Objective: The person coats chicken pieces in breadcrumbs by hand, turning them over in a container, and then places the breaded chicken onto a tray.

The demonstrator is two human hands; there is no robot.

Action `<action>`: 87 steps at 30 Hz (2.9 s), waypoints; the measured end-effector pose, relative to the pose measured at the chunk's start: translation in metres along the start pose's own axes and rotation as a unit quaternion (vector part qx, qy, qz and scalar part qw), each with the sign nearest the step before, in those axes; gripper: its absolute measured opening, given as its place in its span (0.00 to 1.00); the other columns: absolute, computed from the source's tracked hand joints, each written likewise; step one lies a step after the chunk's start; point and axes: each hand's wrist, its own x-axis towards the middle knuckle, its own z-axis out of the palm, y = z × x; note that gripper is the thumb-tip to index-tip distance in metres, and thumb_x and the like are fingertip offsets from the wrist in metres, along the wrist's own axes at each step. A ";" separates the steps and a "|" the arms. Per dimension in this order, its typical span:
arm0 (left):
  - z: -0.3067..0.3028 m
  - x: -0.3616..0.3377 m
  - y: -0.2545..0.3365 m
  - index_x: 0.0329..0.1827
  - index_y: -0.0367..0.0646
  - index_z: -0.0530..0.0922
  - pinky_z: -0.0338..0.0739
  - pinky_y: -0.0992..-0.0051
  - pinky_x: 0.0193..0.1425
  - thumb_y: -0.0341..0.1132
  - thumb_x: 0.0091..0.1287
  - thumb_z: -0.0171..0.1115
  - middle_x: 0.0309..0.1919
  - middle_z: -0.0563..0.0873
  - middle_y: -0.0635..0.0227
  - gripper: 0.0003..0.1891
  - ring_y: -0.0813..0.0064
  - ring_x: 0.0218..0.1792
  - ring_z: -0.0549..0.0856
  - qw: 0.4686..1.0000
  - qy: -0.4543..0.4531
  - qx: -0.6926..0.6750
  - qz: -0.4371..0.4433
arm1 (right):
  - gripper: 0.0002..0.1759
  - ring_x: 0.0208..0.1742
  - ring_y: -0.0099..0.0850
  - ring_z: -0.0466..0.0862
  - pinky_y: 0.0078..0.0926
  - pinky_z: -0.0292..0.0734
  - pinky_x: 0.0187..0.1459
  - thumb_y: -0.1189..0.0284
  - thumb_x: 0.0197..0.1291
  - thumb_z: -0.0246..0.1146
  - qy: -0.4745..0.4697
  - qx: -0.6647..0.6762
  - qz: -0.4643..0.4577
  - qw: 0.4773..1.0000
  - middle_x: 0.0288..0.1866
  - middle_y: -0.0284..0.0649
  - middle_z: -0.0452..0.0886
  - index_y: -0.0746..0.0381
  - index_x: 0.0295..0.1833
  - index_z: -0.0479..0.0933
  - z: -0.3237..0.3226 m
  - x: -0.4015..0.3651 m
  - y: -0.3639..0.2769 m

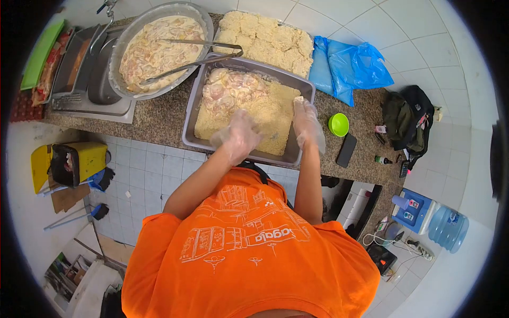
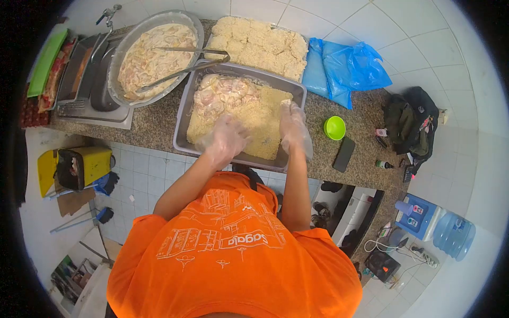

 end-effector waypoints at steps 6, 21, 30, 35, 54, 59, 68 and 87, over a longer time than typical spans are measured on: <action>-0.059 -0.021 0.025 0.75 0.31 0.38 0.39 0.52 0.76 0.50 0.69 0.38 0.75 0.44 0.44 0.40 0.48 0.76 0.46 0.999 -0.027 0.022 0.034 | 0.27 0.63 0.45 0.74 0.39 0.70 0.61 0.51 0.67 0.43 -0.282 -0.265 -0.028 0.922 0.62 0.49 0.74 0.57 0.60 0.73 0.064 -0.029 -0.036; -0.067 -0.023 0.039 0.74 0.30 0.37 0.38 0.54 0.77 0.47 0.67 0.40 0.74 0.40 0.39 0.40 0.46 0.76 0.42 0.997 -0.021 -0.040 0.056 | 0.25 0.39 0.37 0.82 0.33 0.75 0.42 0.58 0.53 0.65 -0.256 -0.148 -0.275 0.915 0.50 0.45 0.82 0.61 0.52 0.79 0.135 0.102 0.091; -0.068 -0.011 0.038 0.74 0.29 0.42 0.40 0.52 0.76 0.47 0.68 0.42 0.74 0.42 0.40 0.39 0.47 0.76 0.42 0.999 -0.008 0.005 0.048 | 0.35 0.45 0.43 0.82 0.33 0.76 0.45 0.56 0.54 0.66 -0.162 -0.054 -0.121 0.978 0.52 0.55 0.79 0.68 0.62 0.70 0.030 0.019 0.007; -0.035 -0.022 0.030 0.70 0.37 0.58 0.48 0.48 0.74 0.50 0.70 0.38 0.68 0.65 0.50 0.31 0.54 0.72 0.60 0.990 -0.021 0.134 0.035 | 0.28 0.54 0.47 0.80 0.38 0.72 0.54 0.55 0.62 0.57 -0.115 -0.056 -0.094 0.987 0.48 0.61 0.78 0.69 0.55 0.74 0.033 0.003 0.009; 0.006 0.009 0.006 0.64 0.32 0.65 0.65 0.53 0.67 0.48 0.71 0.38 0.63 0.71 0.49 0.28 0.59 0.67 0.69 0.952 -0.226 0.190 0.077 | 0.15 0.56 0.45 0.79 0.40 0.71 0.54 0.71 0.66 0.47 -0.120 -0.606 -0.381 0.687 0.52 0.55 0.79 0.65 0.48 0.77 0.037 0.026 0.034; -0.030 -0.015 0.028 0.75 0.34 0.40 0.45 0.48 0.75 0.51 0.71 0.38 0.76 0.41 0.48 0.39 0.48 0.76 0.42 0.992 -0.017 0.111 0.058 | 0.25 0.62 0.44 0.74 0.38 0.67 0.61 0.57 0.69 0.43 -0.228 -0.218 -0.191 0.930 0.61 0.51 0.74 0.62 0.58 0.75 0.123 0.030 0.063; -0.066 -0.006 0.029 0.75 0.32 0.39 0.40 0.52 0.76 0.52 0.68 0.43 0.74 0.45 0.44 0.42 0.47 0.75 0.43 0.996 -0.016 0.073 0.044 | 0.15 0.44 0.47 0.83 0.45 0.75 0.45 0.67 0.64 0.51 -0.188 -0.168 -0.267 0.930 0.46 0.55 0.81 0.63 0.41 0.81 0.105 0.106 0.080; -0.074 -0.003 0.031 0.73 0.30 0.43 0.48 0.51 0.75 0.49 0.67 0.45 0.71 0.51 0.41 0.40 0.45 0.73 0.51 1.000 -0.012 0.006 0.027 | 0.15 0.51 0.46 0.80 0.37 0.74 0.53 0.61 0.52 0.59 -0.050 -0.281 -0.275 0.918 0.44 0.51 0.82 0.61 0.36 0.81 0.132 0.093 0.110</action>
